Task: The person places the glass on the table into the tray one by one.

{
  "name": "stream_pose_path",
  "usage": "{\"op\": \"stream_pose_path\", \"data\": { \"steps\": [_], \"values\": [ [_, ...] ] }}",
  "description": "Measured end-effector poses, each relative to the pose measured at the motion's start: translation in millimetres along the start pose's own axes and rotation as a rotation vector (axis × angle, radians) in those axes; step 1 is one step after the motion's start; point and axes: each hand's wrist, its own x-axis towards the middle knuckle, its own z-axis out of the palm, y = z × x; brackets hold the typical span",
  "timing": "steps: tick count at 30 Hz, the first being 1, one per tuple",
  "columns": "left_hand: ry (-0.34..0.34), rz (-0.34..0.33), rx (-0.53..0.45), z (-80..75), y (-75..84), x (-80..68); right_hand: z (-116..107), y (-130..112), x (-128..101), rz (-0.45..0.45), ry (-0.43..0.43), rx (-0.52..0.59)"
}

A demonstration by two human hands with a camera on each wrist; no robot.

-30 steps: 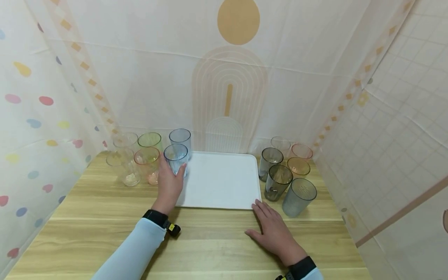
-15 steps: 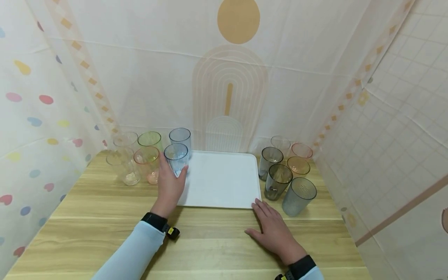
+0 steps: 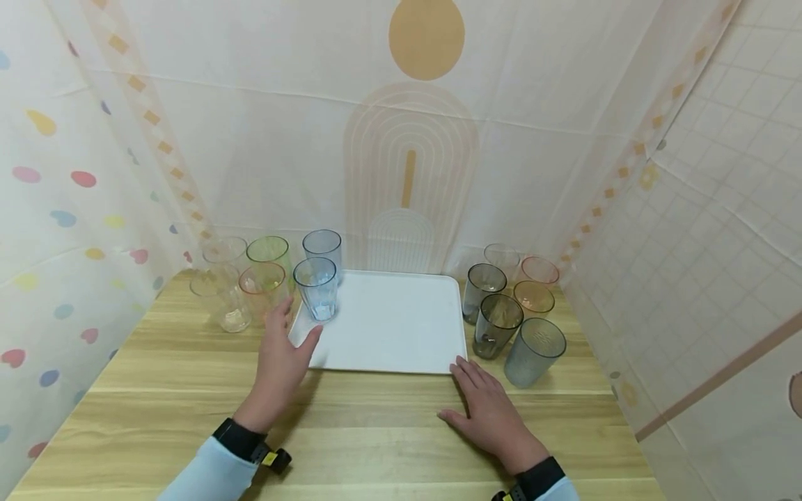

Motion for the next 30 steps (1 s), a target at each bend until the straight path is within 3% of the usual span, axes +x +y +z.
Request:
{"op": "stream_pose_path", "data": {
  "steps": [4, 9, 15, 22, 27, 30],
  "values": [
    [0.006, -0.027, -0.011, -22.5, -13.0, -10.4, 0.1, -0.9, -0.6, -0.004, 0.003, 0.003],
    [0.074, -0.061, -0.002, -51.6, -38.1, -21.4, 0.4, -1.3, -1.4, -0.002, 0.001, 0.003],
    [0.143, -0.107, 0.030, -90.3, -64.4, -20.8, 0.9, -1.2, -1.1, -0.002, 0.006, 0.003],
    [0.193, -0.201, 0.027, -122.1, -84.8, 5.2, -0.2, -2.0, -1.5, 0.000, 0.012, 0.010],
    [0.210, -0.222, -0.035, -128.8, -97.8, 34.4, -0.7, -1.2, -1.3, 0.000, 0.014, 0.005],
    [0.185, -0.216, -0.067, -128.9, -104.4, 48.8, -0.8, -1.2, -1.0, -0.002, 0.013, 0.005]
  ]
}}
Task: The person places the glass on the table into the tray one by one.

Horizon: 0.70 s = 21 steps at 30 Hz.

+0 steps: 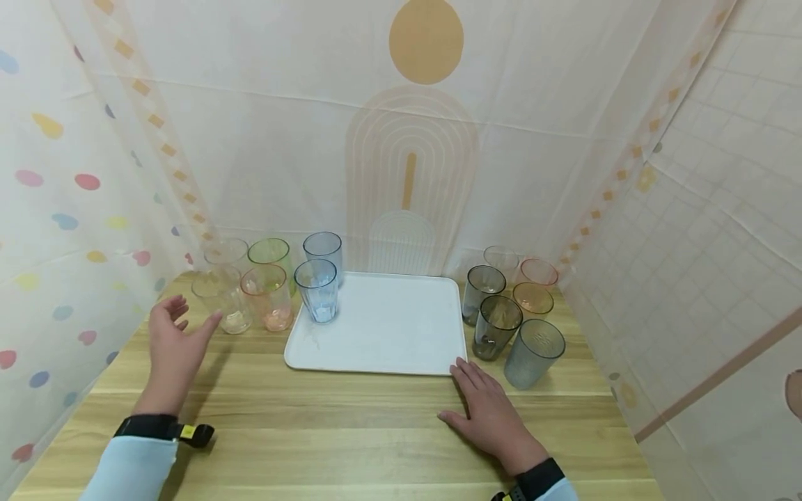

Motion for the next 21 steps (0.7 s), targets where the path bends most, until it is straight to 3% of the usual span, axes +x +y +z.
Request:
{"op": "stream_pose_path", "data": {
  "steps": [7, 21],
  "values": [
    [-0.093, 0.013, -0.046, 9.3, -6.5, 20.9, 0.3, -0.4, 0.4, 0.005, -0.009, 0.008],
    [-0.140, -0.007, -0.067, 18.0, -7.3, 30.9, 0.5, 0.2, 0.7, 0.006, -0.009, 0.006]
  ]
}}
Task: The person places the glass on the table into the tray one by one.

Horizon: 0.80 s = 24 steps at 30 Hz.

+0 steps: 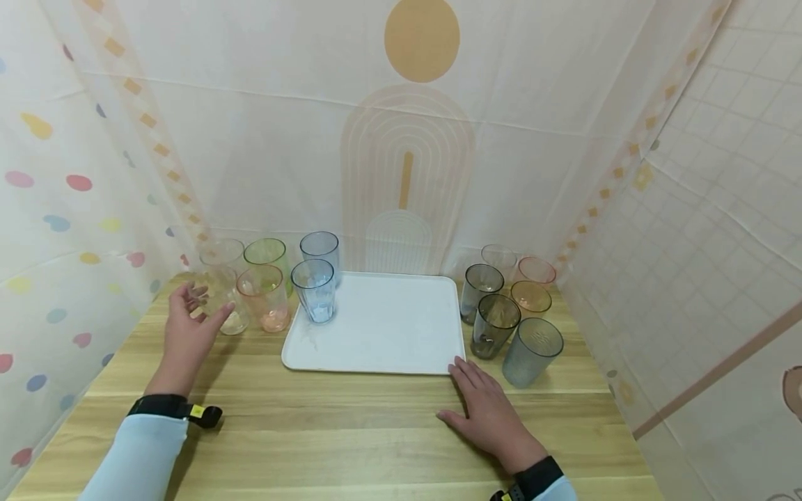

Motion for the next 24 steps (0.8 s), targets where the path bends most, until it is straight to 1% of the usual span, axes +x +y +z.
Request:
{"op": "stream_pose_path", "data": {
  "steps": [6, 12, 19, 24],
  "values": [
    [0.035, 0.001, -0.002, -1.8, 0.1, -4.5, -0.1, -0.3, 1.1, 0.000, -0.018, -0.001],
    [0.047, 0.013, 0.008, -2.6, 5.0, -10.7, -3.1, 0.1, 3.7, -0.004, 0.006, -0.010],
    [0.057, -0.012, 0.029, -3.2, 12.1, -31.3, -4.1, -0.2, 1.1, -0.002, -0.007, -0.005],
    [0.041, -0.003, 0.011, 1.9, 16.6, -46.6, -3.4, -1.9, -0.1, 0.000, -0.010, 0.006]
  ]
}}
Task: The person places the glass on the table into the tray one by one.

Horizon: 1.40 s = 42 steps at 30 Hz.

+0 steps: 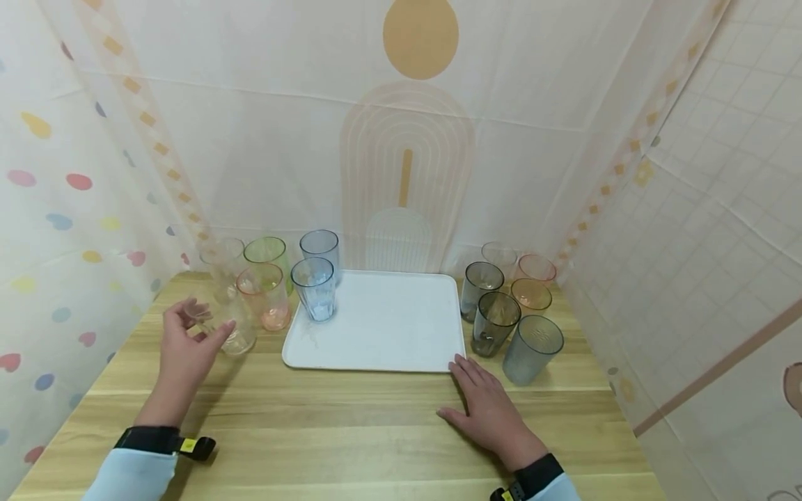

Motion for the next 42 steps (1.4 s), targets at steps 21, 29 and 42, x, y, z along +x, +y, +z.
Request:
{"op": "stream_pose_path", "data": {
  "steps": [21, 29, 42],
  "values": [
    [-0.213, 0.120, -0.065, 50.5, 46.9, -42.9, 1.8, 1.5, -0.8, 0.000, 0.008, -0.007],
    [-0.262, 0.186, -0.122, 76.5, 57.0, -45.7, 2.4, 1.8, -1.0, -0.004, 0.013, 0.002],
    [-0.300, 0.185, -0.102, 86.4, 52.9, -41.6, 3.4, 1.8, 0.0, -0.005, 0.020, 0.009]
  ]
}}
